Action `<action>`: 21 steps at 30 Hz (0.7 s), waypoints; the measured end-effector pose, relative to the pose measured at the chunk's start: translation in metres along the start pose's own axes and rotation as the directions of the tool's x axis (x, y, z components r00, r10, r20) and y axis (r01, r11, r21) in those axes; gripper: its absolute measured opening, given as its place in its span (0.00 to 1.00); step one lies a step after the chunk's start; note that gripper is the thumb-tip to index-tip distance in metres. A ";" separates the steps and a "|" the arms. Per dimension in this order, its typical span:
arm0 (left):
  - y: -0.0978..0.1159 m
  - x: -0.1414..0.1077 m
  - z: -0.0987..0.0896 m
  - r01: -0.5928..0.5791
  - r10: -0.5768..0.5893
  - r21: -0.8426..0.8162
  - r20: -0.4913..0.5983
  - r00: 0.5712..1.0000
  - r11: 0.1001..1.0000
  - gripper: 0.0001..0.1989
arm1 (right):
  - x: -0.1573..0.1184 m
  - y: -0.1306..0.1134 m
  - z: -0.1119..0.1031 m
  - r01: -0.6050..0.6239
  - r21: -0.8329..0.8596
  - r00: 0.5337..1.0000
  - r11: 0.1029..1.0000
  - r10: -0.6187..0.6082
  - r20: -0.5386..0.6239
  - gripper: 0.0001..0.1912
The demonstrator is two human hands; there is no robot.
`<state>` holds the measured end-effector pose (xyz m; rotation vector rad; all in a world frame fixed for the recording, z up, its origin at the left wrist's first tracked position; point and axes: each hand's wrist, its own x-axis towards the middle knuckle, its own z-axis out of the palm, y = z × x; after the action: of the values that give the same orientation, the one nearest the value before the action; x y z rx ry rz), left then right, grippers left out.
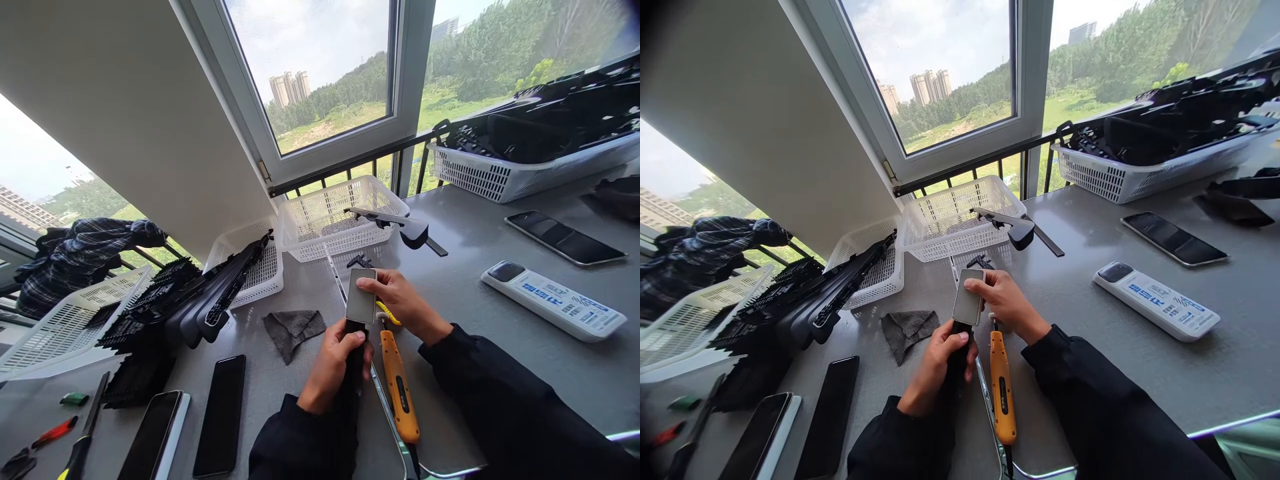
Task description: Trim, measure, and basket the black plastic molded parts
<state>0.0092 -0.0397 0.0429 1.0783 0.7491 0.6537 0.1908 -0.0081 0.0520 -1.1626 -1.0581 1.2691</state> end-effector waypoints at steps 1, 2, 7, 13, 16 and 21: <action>0.000 0.000 0.000 0.001 -0.001 0.005 -0.007 1.000 1.000 0.12 | 0.000 0.000 0.001 0.007 -0.010 1.000 1.000 -0.007 -0.005 0.23; 0.000 0.000 0.000 0.003 -0.003 0.009 -0.008 1.000 1.000 0.12 | 0.000 0.000 0.001 0.012 -0.013 1.000 1.000 -0.012 -0.005 0.23; 0.000 -0.001 0.000 0.004 -0.004 0.003 0.034 0.999 1.000 0.12 | -0.003 -0.002 -0.003 -0.027 0.047 0.999 0.999 0.026 0.028 0.20; -0.004 -0.001 0.002 -0.010 0.010 0.030 -0.002 1.000 1.000 0.14 | -0.001 0.002 0.001 -0.004 -0.015 1.000 1.000 0.004 -0.014 0.25; -0.004 -0.001 0.002 -0.005 0.005 0.008 0.033 0.999 1.000 0.12 | -0.001 0.001 -0.001 -0.020 0.001 0.999 1.000 0.020 0.026 0.24; -0.006 -0.001 0.001 -0.010 0.010 0.009 0.000 1.000 1.000 0.12 | -0.002 -0.001 0.001 -0.027 0.008 0.999 1.000 0.027 0.036 0.25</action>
<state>0.0106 -0.0430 0.0381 1.0903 0.7476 0.6591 0.1902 -0.0101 0.0535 -1.1550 -1.0654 1.3184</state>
